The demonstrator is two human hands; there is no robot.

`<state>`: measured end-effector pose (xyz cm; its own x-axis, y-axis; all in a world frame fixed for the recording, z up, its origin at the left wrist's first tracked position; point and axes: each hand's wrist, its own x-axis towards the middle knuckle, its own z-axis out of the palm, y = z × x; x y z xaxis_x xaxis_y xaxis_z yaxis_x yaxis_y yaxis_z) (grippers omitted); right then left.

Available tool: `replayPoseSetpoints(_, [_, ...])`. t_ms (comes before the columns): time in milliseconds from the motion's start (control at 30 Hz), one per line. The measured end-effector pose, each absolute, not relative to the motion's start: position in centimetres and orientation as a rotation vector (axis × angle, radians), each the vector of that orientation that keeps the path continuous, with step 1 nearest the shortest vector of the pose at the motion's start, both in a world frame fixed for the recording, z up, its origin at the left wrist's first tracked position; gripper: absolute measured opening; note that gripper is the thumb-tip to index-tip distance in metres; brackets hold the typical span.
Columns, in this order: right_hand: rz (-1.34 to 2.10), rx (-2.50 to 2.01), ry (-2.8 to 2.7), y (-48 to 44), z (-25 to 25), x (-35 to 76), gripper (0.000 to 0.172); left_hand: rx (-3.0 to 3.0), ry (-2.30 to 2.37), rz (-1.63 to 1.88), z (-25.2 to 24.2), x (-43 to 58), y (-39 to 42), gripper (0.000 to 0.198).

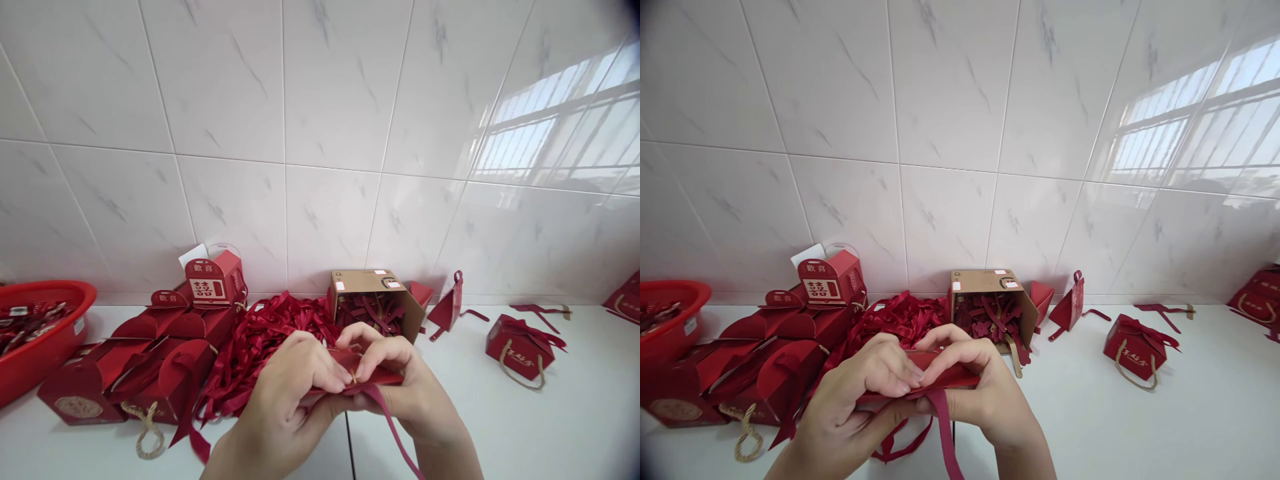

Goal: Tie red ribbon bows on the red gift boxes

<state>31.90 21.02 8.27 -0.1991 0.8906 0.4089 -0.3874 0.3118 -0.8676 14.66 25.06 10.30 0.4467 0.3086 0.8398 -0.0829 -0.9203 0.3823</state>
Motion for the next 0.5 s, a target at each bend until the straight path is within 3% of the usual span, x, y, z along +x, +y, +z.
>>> replayPoseSetpoints(233, [1.266, -0.52, -1.33, 21.3, 8.2, 31.9, 0.017, 2.336, 0.219, 1.408, 10.1, 14.2, 25.6, 0.025])
replayPoseSetpoints(400, [0.842, -0.555, -1.361, 19.8, 8.6, 31.8, 0.008, 2.291, 0.25, 1.45, 10.0, 13.7, 25.3, 0.026])
replayPoseSetpoints(500, [0.577, -0.582, -1.227, 19.0, 8.9, 31.5, 0.014, 2.325, 0.247, 1.47, 10.3, 13.8, 25.0, 0.026])
